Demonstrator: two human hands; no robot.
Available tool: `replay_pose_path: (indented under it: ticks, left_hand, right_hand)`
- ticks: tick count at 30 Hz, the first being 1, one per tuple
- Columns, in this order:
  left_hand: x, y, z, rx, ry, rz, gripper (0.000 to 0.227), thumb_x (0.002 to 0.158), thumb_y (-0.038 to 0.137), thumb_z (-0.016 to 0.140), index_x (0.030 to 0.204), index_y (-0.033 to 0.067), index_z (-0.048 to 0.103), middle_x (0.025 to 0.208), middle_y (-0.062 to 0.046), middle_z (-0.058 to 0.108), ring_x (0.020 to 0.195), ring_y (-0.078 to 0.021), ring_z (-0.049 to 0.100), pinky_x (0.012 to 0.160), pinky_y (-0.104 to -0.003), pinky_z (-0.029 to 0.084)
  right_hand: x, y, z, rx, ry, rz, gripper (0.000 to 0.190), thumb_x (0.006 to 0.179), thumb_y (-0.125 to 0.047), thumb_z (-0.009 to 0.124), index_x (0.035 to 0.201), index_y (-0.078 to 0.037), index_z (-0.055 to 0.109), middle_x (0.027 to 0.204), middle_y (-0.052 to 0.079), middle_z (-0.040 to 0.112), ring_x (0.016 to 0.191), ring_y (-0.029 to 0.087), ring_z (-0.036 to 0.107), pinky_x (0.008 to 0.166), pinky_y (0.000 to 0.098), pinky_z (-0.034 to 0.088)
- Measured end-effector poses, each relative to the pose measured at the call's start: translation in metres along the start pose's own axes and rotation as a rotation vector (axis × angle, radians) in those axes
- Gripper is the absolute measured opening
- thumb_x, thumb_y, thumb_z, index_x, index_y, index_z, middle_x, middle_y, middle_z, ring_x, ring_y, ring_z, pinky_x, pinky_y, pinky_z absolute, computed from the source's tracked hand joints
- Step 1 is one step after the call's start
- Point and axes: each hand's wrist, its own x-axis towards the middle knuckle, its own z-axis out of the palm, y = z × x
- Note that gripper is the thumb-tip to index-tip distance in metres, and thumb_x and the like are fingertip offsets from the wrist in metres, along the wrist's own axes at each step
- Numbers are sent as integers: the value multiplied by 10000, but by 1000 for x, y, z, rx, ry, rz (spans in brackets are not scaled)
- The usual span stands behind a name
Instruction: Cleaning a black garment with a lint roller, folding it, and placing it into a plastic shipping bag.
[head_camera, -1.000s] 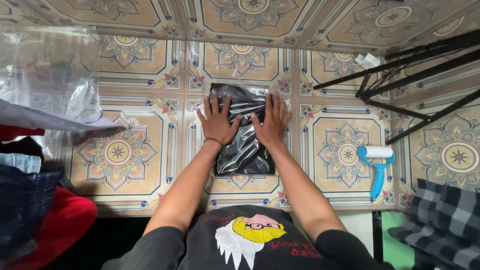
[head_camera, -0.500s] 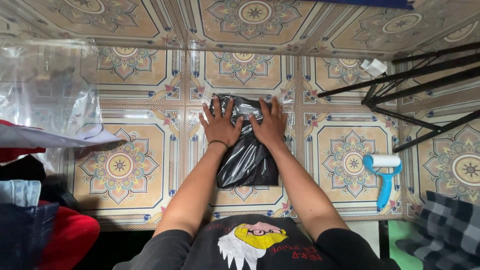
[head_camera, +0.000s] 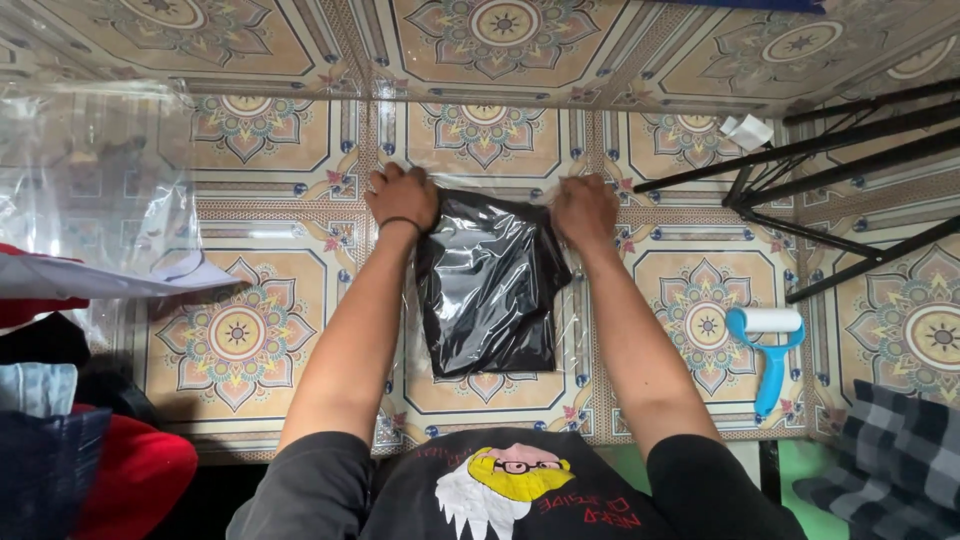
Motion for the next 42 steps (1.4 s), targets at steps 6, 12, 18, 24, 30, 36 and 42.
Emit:
replay_pose_path:
  ticks: [6,12,18,24,30,36,42]
  left_hand:
    - [12,-8,-18,-322,117,-94,603,917,142,607,1481,74,404,1374,-202,461,1272,-437,551,1043,-560,511]
    - [58,-21,13,-347,69,-161,407,853,256,617,1225,91,613,1127,-157,681,1107,-383,688,905,-539,559]
    - [61,-24,-20,-465,-16,-120,342,935,265,590,1183,72,727,1039,-161,735,1018,-346,728,801,-446,626]
    - [42,-8,-55,-1171,-292,-474,218,1022,19,553,982,-191,596,822,-252,751,561,-221,754,406,-192,573]
    - [30,-41,-17,-1548,-160,-270,139,1019,56,501,1131,10,568,1088,-231,692,1057,-272,759,904,-407,670]
    - [21,-50,-8,-1414,-75,91,384,911,-24,675,1280,8,575,993,-121,704,933,-213,744,845,-333,684]
    - [0,-70,-18,-882,61,407,206,849,-36,742,949,132,807,895,-98,754,890,-238,725,824,-360,586]
  right_hand:
    - [-8,-25,-78,406,13,249,616,937,-175,680,1446,63,425,1276,295,491,1230,501,541,975,576,506]
    - [44,35,-19,509,-73,378,439,851,-197,755,1231,-32,613,994,167,702,983,370,721,781,508,590]
    - [62,45,-15,749,-80,485,217,904,-169,651,1047,-47,760,995,236,712,916,401,725,616,428,621]
    - [37,-11,-87,1059,-117,655,262,853,21,688,1108,84,681,972,318,687,825,336,777,639,394,694]
    - [22,20,-61,1601,-166,647,210,1047,8,458,1234,57,537,1304,280,576,1275,422,608,1090,551,527]
    - [-2,31,-37,1499,-61,194,280,980,36,664,1237,29,552,1107,141,611,1071,267,674,966,399,608]
    - [-23,34,-48,888,113,-219,132,878,10,776,921,-112,801,968,77,732,979,216,695,873,328,558]
